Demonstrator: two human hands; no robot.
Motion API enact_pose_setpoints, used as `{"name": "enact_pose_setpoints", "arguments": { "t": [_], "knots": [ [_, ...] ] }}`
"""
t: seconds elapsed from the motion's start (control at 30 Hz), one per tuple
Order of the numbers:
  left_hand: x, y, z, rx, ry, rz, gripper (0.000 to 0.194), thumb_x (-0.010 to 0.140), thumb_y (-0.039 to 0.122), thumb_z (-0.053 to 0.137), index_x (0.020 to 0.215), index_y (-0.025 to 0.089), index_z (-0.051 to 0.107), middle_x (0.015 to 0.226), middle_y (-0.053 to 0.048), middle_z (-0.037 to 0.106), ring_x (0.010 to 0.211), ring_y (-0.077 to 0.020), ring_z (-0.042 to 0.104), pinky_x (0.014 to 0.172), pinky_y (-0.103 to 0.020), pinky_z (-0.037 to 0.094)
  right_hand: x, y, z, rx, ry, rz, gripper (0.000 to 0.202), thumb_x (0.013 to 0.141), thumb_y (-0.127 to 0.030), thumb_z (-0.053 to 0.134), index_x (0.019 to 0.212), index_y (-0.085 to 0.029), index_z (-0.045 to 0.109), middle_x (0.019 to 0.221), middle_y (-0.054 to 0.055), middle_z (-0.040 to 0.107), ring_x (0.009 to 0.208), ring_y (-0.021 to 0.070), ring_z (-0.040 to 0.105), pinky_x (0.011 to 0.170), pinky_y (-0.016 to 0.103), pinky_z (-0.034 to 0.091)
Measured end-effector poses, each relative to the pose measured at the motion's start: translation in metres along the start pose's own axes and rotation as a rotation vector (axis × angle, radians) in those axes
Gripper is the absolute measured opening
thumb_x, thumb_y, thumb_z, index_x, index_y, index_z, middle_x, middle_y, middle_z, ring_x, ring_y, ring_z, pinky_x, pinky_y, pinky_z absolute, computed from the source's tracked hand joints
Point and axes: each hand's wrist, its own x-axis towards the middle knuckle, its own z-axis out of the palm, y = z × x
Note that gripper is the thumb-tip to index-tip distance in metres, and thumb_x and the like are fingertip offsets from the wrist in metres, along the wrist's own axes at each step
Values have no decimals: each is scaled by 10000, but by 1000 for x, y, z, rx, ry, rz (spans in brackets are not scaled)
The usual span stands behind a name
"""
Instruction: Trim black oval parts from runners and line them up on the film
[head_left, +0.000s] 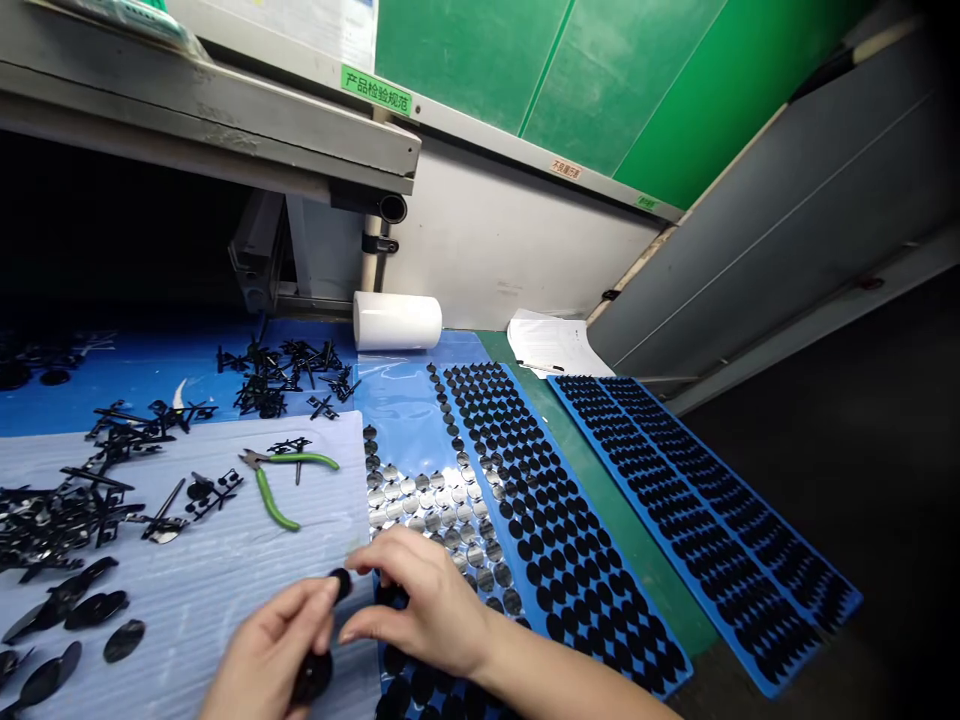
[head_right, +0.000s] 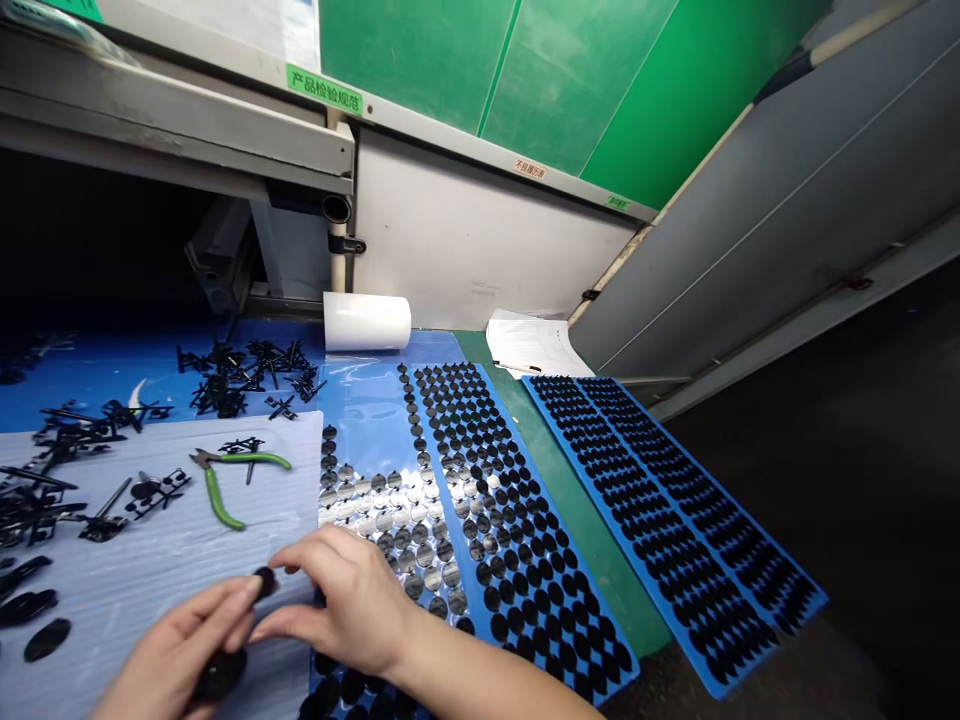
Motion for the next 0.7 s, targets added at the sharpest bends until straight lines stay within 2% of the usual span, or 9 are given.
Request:
{"name": "enact_pose_setpoints", "arguments": {
  "t": [0.07, 0.13, 0.27, 0.37, 0.43, 0.53, 0.63, 0.7],
  "knots": [
    [-3, 3, 28, -25, -78, -61, 413, 512, 534, 666, 542, 162, 491, 428, 101, 339, 260, 21, 186, 243, -100, 81, -5, 3, 0, -31, 7, -6, 300, 757, -411, 568, 973, -202, 585, 837, 53, 575, 763, 158, 542, 685, 242, 451],
    [-4, -1, 40, -44, -116, -90, 423, 499, 542, 668, 552, 162, 490, 446, 98, 357, 259, 32, 165, 248, -95, 58, -10, 5, -4, -36, 17, -5, 258, 780, -382, 549, 951, -197, 604, 838, 58, 577, 776, 157, 546, 695, 242, 451],
    [-1, -13, 33, -77, -212, -119, 413, 612, 521, 606, 530, 157, 429, 458, 82, 394, 248, 54, 116, 257, -101, 18, -12, 3, -14, 31, -17, -12, 193, 795, -276, 544, 956, -186, 600, 825, 46, 615, 770, 144, 555, 744, 242, 443],
    [-2, -12, 30, -82, -252, -117, 364, 653, 479, 594, 554, 168, 433, 456, 89, 384, 255, 48, 95, 246, -99, 21, -11, 2, -15, 75, -25, 90, 232, 771, -209, 550, 1000, -175, 569, 820, 32, 619, 672, 123, 548, 642, 217, 456],
    [-5, -10, 35, -79, -224, -92, 326, 644, 458, 613, 586, 182, 450, 453, 101, 369, 262, 41, 93, 238, -90, 37, -11, 1, -10, 80, 9, 193, 202, 756, -211, 565, 955, -179, 578, 784, 15, 619, 604, 110, 535, 562, 200, 448],
    [-8, -9, 45, -78, -139, -44, 318, 598, 447, 657, 623, 192, 469, 445, 105, 366, 265, 32, 138, 233, -75, 61, -12, -1, -1, 12, 104, 301, 76, 746, -234, 587, 796, -182, 612, 614, -22, 595, 509, 98, 512, 491, 189, 423],
    [-7, -9, 50, -95, -122, -35, 322, 585, 443, 671, 657, 178, 503, 476, 90, 401, 270, 34, 197, 232, -66, 93, -7, 5, -7, -102, 161, 250, 59, 777, -202, 553, 761, -186, 608, 636, -25, 615, 550, 96, 546, 521, 180, 440],
    [-5, -7, 47, -189, -158, -110, 279, 641, 412, 641, 692, 159, 534, 522, 74, 430, 277, 44, 191, 235, -68, 110, 1, 21, -25, -224, 173, 175, 90, 818, -191, 500, 808, -188, 590, 744, -11, 639, 652, 102, 572, 595, 188, 462]
  ]
}}
